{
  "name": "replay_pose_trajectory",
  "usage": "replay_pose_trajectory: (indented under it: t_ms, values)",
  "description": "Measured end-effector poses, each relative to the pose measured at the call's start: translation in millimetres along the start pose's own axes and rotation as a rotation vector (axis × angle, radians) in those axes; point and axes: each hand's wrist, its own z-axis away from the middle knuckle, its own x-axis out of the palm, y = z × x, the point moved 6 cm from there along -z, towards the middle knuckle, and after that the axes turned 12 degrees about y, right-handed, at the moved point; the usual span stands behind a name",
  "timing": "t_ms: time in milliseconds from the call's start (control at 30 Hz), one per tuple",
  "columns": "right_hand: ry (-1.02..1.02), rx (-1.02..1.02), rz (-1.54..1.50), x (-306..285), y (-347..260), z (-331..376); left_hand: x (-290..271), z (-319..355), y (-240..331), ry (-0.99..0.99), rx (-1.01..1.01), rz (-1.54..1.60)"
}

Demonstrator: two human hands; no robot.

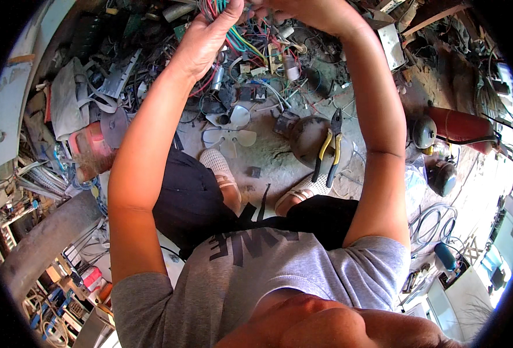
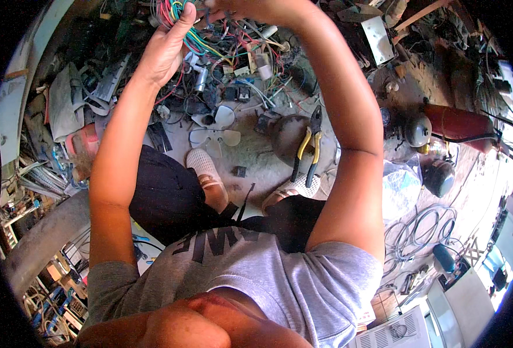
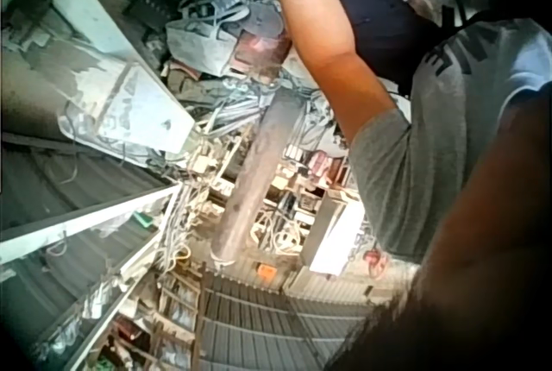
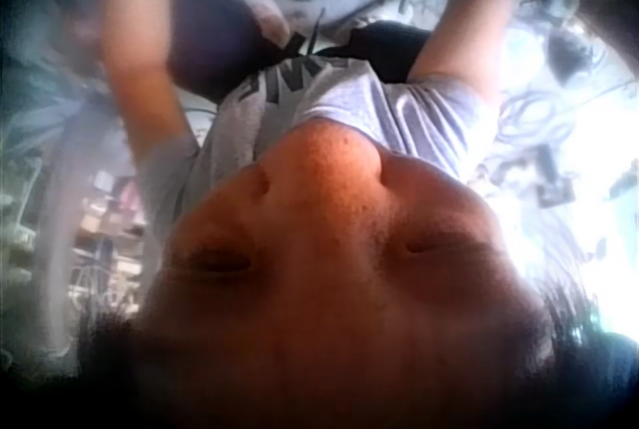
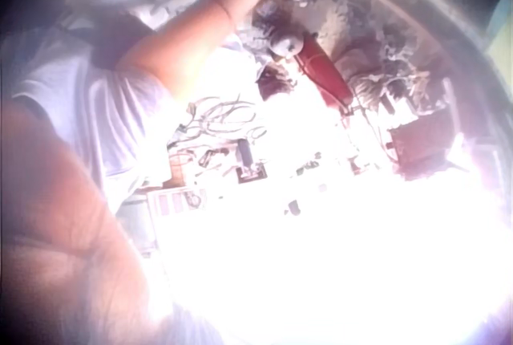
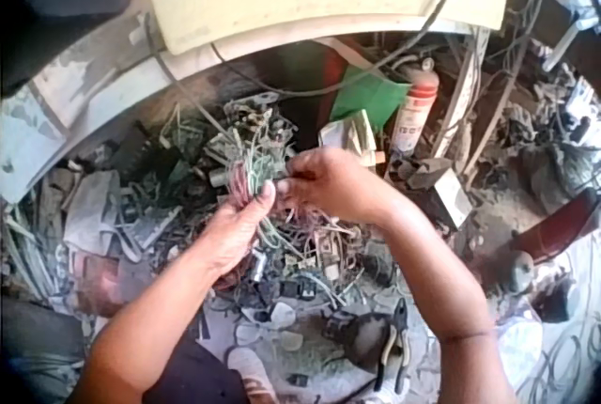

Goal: The person picks up and sorts various electrical components, wires, and parts from a cluttered floor, using pliers to cut a wire from a small motor or component.

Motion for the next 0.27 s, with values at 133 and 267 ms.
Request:
replay_pose_trajectory:
  t_ms: [133, 267]
  values:
    - [-0.027, -0.106, 0.060, 14, -12, -7, -11, -4, -8, -0.004, 0.013, -0.033]
    - [-0.078, -0.158, -0.043, 20, -7, -10, -22, -18, -20, -0.113, 0.048, -0.145]
